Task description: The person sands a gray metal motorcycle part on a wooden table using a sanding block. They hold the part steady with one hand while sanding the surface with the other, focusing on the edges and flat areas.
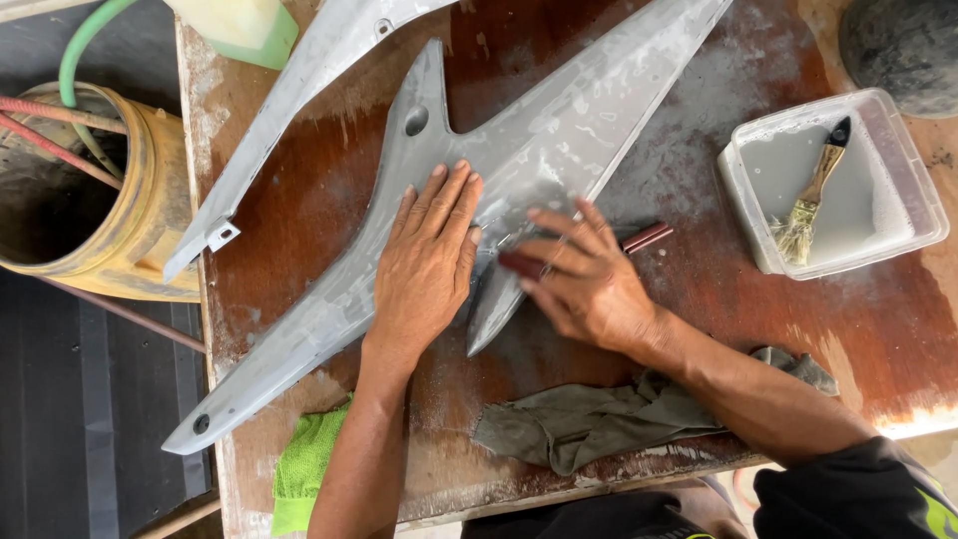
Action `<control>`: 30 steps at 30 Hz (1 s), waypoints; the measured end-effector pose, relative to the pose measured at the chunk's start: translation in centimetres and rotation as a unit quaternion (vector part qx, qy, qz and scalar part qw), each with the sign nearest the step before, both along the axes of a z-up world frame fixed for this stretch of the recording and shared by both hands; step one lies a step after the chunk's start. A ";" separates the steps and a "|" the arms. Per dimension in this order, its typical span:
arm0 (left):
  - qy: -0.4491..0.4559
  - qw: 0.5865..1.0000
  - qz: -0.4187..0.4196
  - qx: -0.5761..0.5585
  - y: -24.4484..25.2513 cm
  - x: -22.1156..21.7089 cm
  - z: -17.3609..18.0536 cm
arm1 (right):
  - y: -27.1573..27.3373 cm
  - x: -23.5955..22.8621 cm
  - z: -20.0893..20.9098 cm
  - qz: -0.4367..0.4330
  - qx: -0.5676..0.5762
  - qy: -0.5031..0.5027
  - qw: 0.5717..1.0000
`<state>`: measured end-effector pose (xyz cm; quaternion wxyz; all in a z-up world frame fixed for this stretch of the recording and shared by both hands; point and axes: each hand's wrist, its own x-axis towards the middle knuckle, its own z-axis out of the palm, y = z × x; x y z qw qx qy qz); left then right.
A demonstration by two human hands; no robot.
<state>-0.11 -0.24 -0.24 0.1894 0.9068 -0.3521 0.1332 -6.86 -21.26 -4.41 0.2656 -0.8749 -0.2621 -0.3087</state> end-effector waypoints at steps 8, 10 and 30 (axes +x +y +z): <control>0.006 1.000 0.002 0.001 0.0 0.0 0.1 | 2.3 -2.1 1.3 0.071 -0.008 0.047 0.996; 0.008 1.000 0.000 0.001 0.0 0.0 0.2 | 1.7 -1.7 0.9 0.070 -0.021 0.051 0.996; 0.015 1.000 -0.004 -0.005 0.1 0.1 0.0 | 3.1 -2.7 1.8 0.098 -0.053 0.078 0.991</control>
